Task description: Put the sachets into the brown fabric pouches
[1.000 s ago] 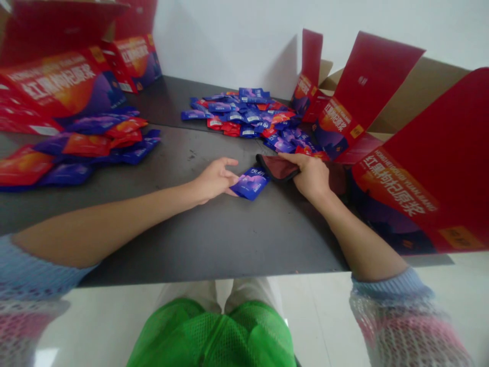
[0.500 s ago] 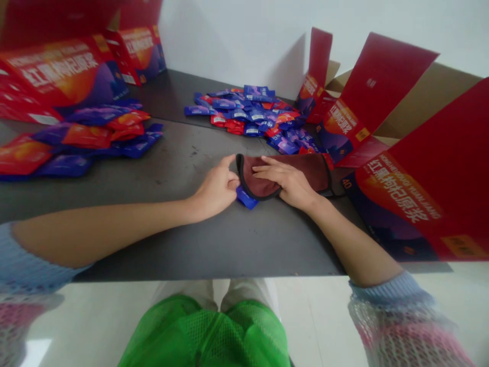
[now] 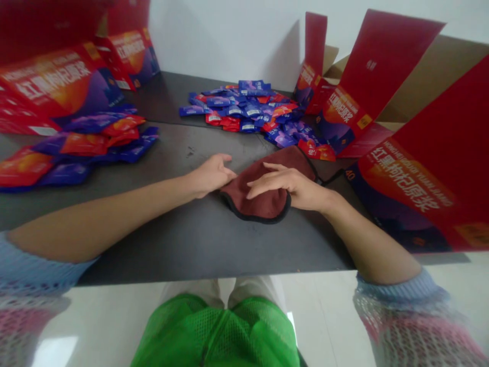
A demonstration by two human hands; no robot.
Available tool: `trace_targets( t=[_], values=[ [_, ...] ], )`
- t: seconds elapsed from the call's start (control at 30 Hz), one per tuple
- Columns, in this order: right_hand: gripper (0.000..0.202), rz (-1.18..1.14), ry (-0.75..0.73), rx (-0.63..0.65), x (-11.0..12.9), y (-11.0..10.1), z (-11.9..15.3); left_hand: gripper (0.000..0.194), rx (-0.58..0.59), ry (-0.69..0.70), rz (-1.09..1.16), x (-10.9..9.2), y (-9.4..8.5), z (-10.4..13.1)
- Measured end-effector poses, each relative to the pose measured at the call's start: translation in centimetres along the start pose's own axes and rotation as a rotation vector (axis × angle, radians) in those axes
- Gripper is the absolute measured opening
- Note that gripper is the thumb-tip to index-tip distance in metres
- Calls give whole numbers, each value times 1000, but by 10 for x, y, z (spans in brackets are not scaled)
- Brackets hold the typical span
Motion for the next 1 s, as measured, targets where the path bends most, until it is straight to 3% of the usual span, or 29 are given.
trace_targets(
  t=[0.1, 0.27, 0.5, 0.63, 0.73, 0.8, 0.9, 1.0],
  values=[
    [56, 51, 58, -2, -2, -8, 3, 76, 32, -2, 46, -2, 0, 1],
    [53, 392, 212, -86, -6, -14, 4, 66, 47, 12, 87, 1, -4, 0],
    [43, 637, 532, -190, -38, -32, 20, 69, 33, 107, 83, 8, -5, -2],
    [22, 571, 575, -478, -38, -52, 28, 66, 31, 158, 80, 12, -5, -5],
    [24, 479, 585, -745, -22, -60, 30, 62, 43, 160, 88, 13, -4, -6],
    [27, 434, 565, -832, -9, -55, 27, 60, 45, 162, 93, 13, -3, -7],
    [28, 350, 490, -787, 7, -33, 15, 56, 80, 189, 80, 14, -1, -8],
    [40, 251, 279, -524, 14, 1, -3, 48, 43, 318, -4, 14, -5, -12]
  ],
)
Point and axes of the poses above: each hand's wrist, its own z-axis away from the middle knuckle, its own y-axis out of the palm, x = y × z, the point moved 4 cm from there along -z, towards the middle knuckle, and after that the axes turned 1 degree about -x, right-handed, at the moved point
